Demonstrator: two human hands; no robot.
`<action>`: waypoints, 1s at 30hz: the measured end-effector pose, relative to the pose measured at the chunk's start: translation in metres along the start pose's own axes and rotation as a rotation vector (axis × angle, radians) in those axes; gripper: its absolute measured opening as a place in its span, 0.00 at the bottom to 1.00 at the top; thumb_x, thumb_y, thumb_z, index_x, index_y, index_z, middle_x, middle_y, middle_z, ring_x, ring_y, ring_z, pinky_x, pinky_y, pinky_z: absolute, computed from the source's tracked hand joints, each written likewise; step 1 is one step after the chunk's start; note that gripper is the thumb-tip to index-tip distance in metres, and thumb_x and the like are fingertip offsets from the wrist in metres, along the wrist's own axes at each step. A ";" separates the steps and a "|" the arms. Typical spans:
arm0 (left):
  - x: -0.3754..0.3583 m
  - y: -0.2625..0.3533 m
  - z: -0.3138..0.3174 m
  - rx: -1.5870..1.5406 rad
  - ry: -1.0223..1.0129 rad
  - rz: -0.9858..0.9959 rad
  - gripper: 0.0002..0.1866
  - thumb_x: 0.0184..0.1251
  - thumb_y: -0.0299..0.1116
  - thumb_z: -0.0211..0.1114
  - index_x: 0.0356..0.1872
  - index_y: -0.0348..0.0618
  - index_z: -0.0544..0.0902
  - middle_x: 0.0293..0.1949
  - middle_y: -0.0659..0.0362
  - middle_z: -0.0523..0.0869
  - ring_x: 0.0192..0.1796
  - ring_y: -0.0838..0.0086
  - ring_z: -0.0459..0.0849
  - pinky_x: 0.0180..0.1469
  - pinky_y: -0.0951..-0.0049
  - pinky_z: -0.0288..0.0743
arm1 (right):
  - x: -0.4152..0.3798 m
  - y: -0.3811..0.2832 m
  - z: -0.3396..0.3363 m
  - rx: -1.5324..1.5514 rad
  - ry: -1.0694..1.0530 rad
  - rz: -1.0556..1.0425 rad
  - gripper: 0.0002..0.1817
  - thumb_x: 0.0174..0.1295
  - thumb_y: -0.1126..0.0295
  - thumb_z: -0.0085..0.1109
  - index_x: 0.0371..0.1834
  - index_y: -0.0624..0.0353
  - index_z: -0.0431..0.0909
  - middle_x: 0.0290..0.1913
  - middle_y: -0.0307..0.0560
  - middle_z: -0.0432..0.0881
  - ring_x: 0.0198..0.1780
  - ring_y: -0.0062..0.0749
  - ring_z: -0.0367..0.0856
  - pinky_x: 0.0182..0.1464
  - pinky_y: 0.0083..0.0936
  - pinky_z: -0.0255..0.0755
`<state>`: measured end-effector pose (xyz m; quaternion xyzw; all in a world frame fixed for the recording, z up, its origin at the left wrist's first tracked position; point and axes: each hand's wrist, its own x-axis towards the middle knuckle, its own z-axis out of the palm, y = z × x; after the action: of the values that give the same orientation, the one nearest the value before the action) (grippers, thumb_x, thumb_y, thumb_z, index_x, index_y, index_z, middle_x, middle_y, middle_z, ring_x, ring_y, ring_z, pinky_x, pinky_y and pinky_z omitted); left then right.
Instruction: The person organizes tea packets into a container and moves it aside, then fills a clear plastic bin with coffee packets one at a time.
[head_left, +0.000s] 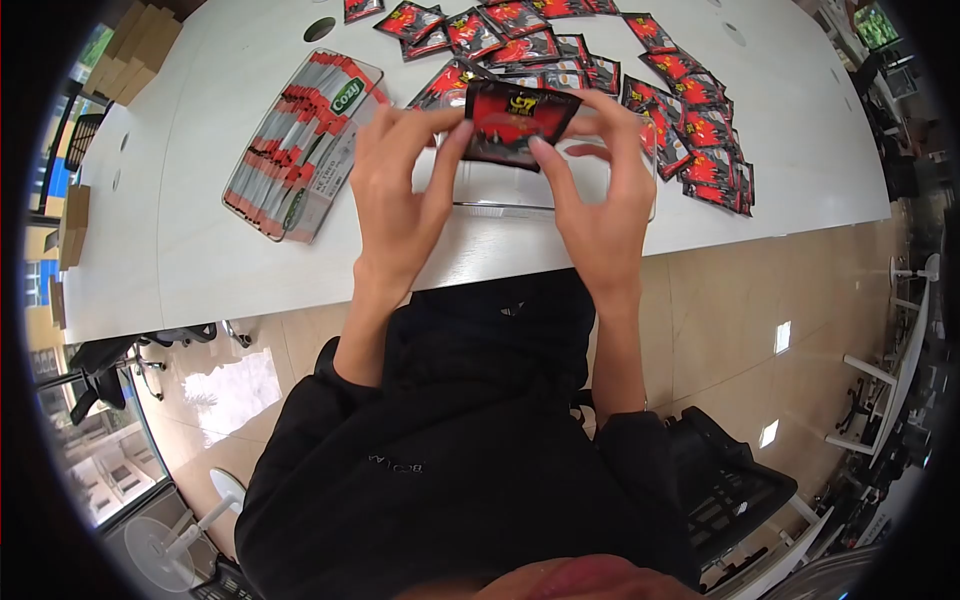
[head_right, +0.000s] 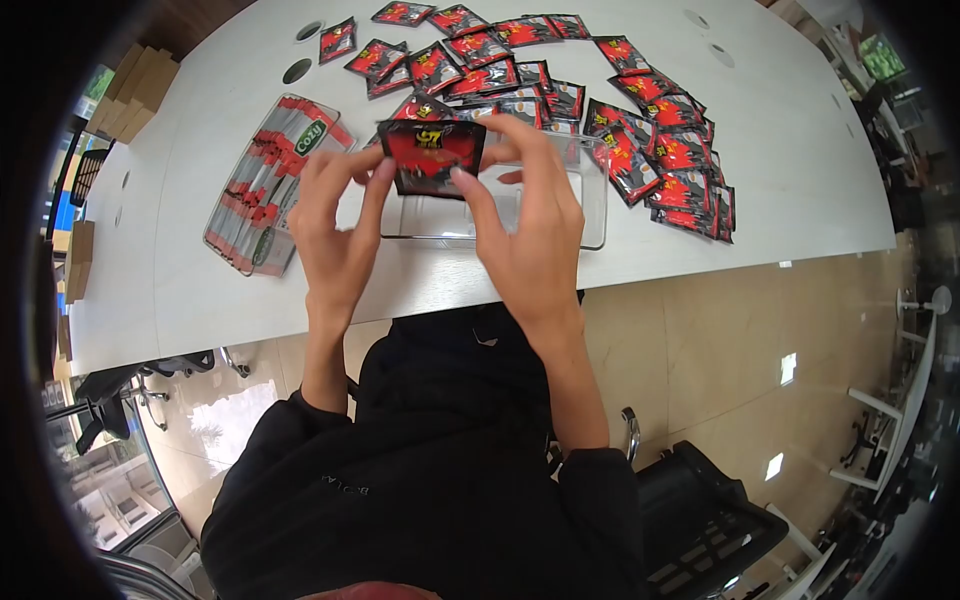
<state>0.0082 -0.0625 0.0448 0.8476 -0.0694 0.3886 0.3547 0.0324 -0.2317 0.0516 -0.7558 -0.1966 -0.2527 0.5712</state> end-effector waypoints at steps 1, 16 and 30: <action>0.007 -0.007 -0.001 0.095 0.030 0.082 0.07 0.62 0.23 0.75 0.41 0.42 0.89 0.31 0.59 0.85 0.37 0.66 0.80 0.44 0.66 0.70 | 0.007 0.006 0.004 0.007 -0.005 -0.005 0.11 0.63 0.77 0.71 0.47 0.62 0.81 0.40 0.47 0.85 0.42 0.37 0.83 0.41 0.35 0.77; 0.011 -0.037 0.011 0.221 -0.013 0.060 0.17 0.64 0.31 0.76 0.51 0.42 0.84 0.44 0.59 0.85 0.43 0.67 0.78 0.48 0.65 0.73 | 0.027 0.031 0.018 -0.465 -0.241 -0.136 0.17 0.62 0.75 0.71 0.54 0.58 0.82 0.51 0.46 0.81 0.46 0.42 0.86 0.46 0.40 0.79; -0.010 -0.005 0.016 0.004 0.060 0.006 0.19 0.58 0.24 0.78 0.49 0.39 0.82 0.44 0.55 0.84 0.45 0.62 0.80 0.48 0.64 0.74 | 0.019 0.024 0.006 -0.013 -0.337 -0.072 0.21 0.63 0.79 0.68 0.61 0.60 0.79 0.63 0.52 0.75 0.53 0.43 0.87 0.56 0.36 0.81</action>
<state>0.0134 -0.0711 0.0280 0.8362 -0.0606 0.4150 0.3535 0.0625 -0.2323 0.0428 -0.7836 -0.3149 -0.1441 0.5158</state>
